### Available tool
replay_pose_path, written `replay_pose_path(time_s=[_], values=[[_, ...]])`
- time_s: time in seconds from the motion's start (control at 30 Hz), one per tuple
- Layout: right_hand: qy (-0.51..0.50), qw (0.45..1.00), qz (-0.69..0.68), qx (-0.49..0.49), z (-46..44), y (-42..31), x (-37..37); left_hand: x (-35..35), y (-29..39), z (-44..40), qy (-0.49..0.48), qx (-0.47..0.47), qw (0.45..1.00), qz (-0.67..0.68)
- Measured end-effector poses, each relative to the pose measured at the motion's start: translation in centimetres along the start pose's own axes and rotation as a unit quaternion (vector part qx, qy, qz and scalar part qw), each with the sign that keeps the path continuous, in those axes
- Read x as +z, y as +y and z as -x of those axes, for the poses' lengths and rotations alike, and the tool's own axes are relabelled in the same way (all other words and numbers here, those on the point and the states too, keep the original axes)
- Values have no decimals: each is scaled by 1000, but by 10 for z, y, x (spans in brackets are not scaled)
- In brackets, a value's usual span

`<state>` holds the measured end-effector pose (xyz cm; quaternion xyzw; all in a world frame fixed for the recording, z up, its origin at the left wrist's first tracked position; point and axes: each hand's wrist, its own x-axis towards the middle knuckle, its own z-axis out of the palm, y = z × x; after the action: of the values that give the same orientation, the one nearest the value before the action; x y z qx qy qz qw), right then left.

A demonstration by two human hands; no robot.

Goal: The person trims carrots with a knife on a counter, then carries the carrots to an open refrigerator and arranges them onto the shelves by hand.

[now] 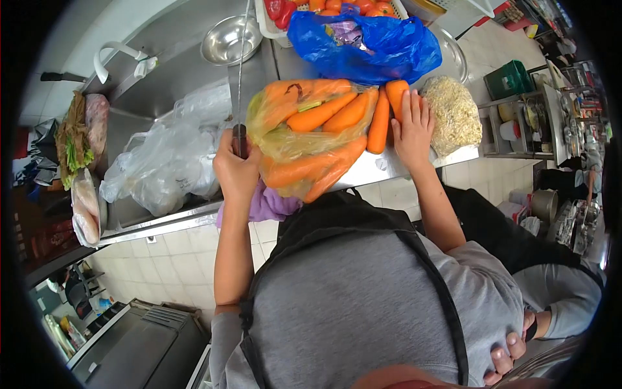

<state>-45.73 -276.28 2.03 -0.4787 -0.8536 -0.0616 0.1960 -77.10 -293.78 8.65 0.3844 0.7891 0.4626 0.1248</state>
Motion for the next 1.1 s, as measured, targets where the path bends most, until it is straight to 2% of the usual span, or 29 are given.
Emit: replay_pose_path(time_s=[0.17,0.27,0.3,0.33,0.37,0.4,0.43,0.47,0.53,0.6,0.63,0.67,0.7,0.77,0.83,0.97,1.0,1.03,1.07,1.1], values=[[12,1000,-18,15,5,6,21,-9,0,5,-10,-17,1000,21],[42,998,-38,13,-19,-41,-24,-19,6,12,-40,-21,998,50],[19,984,-167,-60,-28,-60,-41,-21,11,15,-39,-24,998,47],[-3,947,-292,-130,-31,-76,-48,-20,19,17,-56,-53,984,161],[-3,947,-294,-130,-29,-90,-47,-20,27,19,-73,-81,956,272],[-123,912,-359,-154,-29,-103,-46,-21,37,19,-72,-81,956,272],[-242,858,-417,-175,-26,-112,-47,-23,46,18,-119,-98,951,268],[-245,857,-418,-176,-23,-118,-51,-23,51,18,-164,-114,944,264],[-258,870,-360,-218,-22,-126,-62,-10,44,16,-176,-90,946,258],[-266,851,-397,-216,-23,-116,-62,0,36,16,-244,-85,952,163],[-288,833,-436,-181,-22,-109,-59,5,28,20,-235,-44,961,141],[-308,811,-476,-144,-20,-106,-57,8,20,25,-233,-45,961,142],[-309,810,-476,-147,-21,-107,-59,8,10,30,-227,-26,968,108],[-262,870,-400,-116,-22,-107,-64,8,-9,42,-221,-6,972,73],[-294,877,-349,-149,-21,-109,-55,4,-20,54,-219,-57,956,188],[-343,891,-209,-212,-27,-126,-52,-3,-11,61,-182,-101,957,200],[-341,891,-208,-215,-28,-127,-52,-1,-10,60,-145,-45,974,170],[-302,899,-159,-275,-29,-129,-51,-1,-10,59,-106,8,985,138],[-261,899,-109,-334,-30,-131,-50,-3,-7,60,-101,7,985,136],[-258,898,-110,-339,-31,-133,-48,-8,-3,58,-102,18,990,99]])
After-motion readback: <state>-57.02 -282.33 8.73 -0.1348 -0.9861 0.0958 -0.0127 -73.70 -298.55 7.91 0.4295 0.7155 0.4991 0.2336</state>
